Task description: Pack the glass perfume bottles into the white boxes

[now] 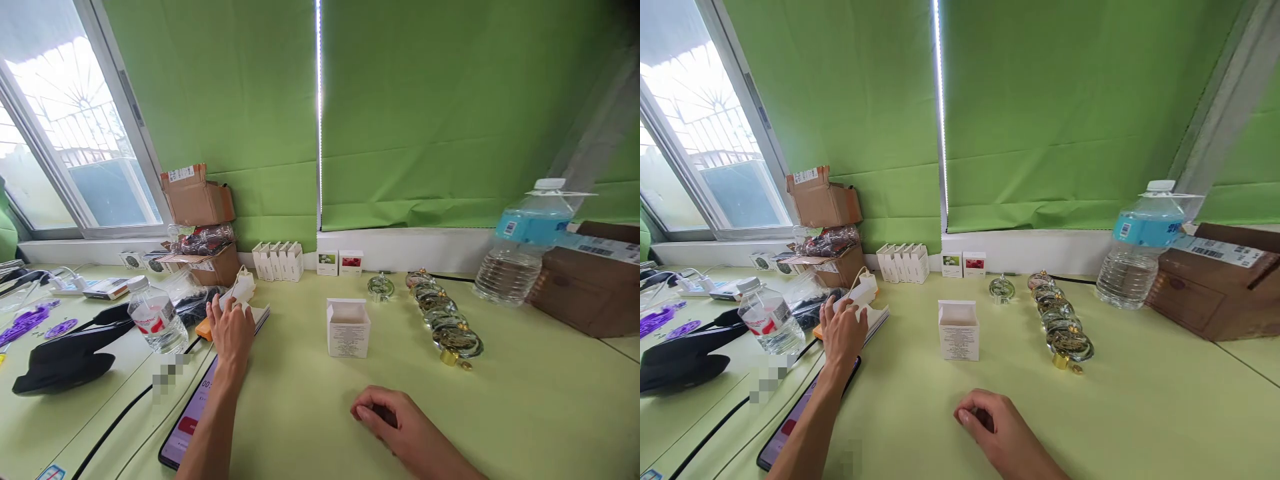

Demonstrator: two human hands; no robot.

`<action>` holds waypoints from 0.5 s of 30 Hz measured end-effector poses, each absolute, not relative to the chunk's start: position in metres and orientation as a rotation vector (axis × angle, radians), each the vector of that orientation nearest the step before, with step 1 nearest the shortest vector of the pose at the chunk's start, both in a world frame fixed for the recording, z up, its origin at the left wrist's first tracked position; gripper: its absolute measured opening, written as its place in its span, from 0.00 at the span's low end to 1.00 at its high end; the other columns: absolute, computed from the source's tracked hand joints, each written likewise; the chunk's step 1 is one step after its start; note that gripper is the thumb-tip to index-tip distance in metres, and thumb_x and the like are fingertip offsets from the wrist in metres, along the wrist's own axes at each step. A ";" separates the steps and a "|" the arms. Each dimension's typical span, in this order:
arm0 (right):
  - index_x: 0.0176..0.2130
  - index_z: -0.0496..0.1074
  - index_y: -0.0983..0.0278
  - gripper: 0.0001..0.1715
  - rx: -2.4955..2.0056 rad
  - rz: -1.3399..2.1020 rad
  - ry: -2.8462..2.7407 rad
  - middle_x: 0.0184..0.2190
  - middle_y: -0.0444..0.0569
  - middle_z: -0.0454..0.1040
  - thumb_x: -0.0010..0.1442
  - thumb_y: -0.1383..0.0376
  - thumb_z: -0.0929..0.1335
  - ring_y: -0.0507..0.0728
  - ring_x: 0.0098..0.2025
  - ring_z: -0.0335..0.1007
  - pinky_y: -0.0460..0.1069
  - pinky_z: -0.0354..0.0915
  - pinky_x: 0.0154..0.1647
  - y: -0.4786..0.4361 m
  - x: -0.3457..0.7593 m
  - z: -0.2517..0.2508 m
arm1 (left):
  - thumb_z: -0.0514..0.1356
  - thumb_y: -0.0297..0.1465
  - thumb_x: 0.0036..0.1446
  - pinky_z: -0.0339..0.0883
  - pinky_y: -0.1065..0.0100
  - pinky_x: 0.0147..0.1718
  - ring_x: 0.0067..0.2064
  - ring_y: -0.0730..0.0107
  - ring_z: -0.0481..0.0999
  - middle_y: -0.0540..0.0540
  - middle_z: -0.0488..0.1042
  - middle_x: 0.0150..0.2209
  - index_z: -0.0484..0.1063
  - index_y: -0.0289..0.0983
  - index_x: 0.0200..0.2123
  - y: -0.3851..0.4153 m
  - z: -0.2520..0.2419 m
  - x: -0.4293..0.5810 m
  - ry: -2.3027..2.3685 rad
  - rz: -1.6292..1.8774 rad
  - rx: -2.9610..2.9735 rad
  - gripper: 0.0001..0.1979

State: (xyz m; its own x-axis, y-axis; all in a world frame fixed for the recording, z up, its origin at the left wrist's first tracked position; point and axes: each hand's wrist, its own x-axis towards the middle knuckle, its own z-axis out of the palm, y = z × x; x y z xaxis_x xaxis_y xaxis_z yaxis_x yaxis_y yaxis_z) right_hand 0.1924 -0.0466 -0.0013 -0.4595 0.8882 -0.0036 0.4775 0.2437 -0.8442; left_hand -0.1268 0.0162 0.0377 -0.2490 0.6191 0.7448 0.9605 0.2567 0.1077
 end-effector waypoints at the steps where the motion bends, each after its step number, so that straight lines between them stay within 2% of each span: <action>1: 0.32 0.75 0.60 0.20 -1.242 1.122 -2.038 0.29 0.46 0.72 0.63 0.51 0.62 0.57 0.32 0.66 0.48 0.61 0.33 -0.047 0.192 0.000 | 0.52 0.36 0.60 0.47 0.47 0.64 0.63 0.45 0.57 0.39 0.75 0.47 0.79 0.35 0.35 0.016 0.038 -0.126 -1.956 -0.767 -1.434 0.17; 3: 0.32 0.75 0.60 0.20 -1.243 1.117 -2.044 0.30 0.46 0.73 0.63 0.51 0.62 0.57 0.33 0.66 0.48 0.62 0.33 -0.047 0.192 0.002 | 0.51 0.35 0.60 0.48 0.47 0.63 0.63 0.46 0.57 0.39 0.75 0.47 0.79 0.35 0.37 0.016 0.039 -0.125 -1.957 -0.767 -1.434 0.17; 9: 0.32 0.75 0.60 0.19 -1.253 1.094 -2.057 0.30 0.46 0.74 0.62 0.51 0.62 0.57 0.33 0.67 0.47 0.62 0.34 -0.048 0.192 0.001 | 0.54 0.36 0.59 0.45 0.46 0.65 0.68 0.45 0.46 0.39 0.66 0.60 0.77 0.33 0.44 0.020 0.034 -0.126 -1.930 -0.717 -1.481 0.18; 11: 0.32 0.75 0.60 0.18 -1.244 1.089 -2.058 0.30 0.45 0.74 0.63 0.53 0.62 0.57 0.33 0.67 0.47 0.62 0.34 -0.049 0.192 0.002 | 0.54 0.37 0.59 0.45 0.45 0.65 0.68 0.43 0.45 0.38 0.67 0.60 0.77 0.32 0.42 0.021 0.032 -0.127 -1.937 -0.678 -1.514 0.18; 15: 0.32 0.75 0.60 0.16 -1.238 1.085 -2.055 0.30 0.45 0.74 0.63 0.56 0.63 0.56 0.32 0.66 0.47 0.60 0.33 -0.051 0.191 0.004 | 0.53 0.37 0.59 0.46 0.47 0.64 0.67 0.44 0.51 0.38 0.73 0.53 0.78 0.33 0.40 0.021 0.030 -0.128 -1.968 -0.657 -1.523 0.18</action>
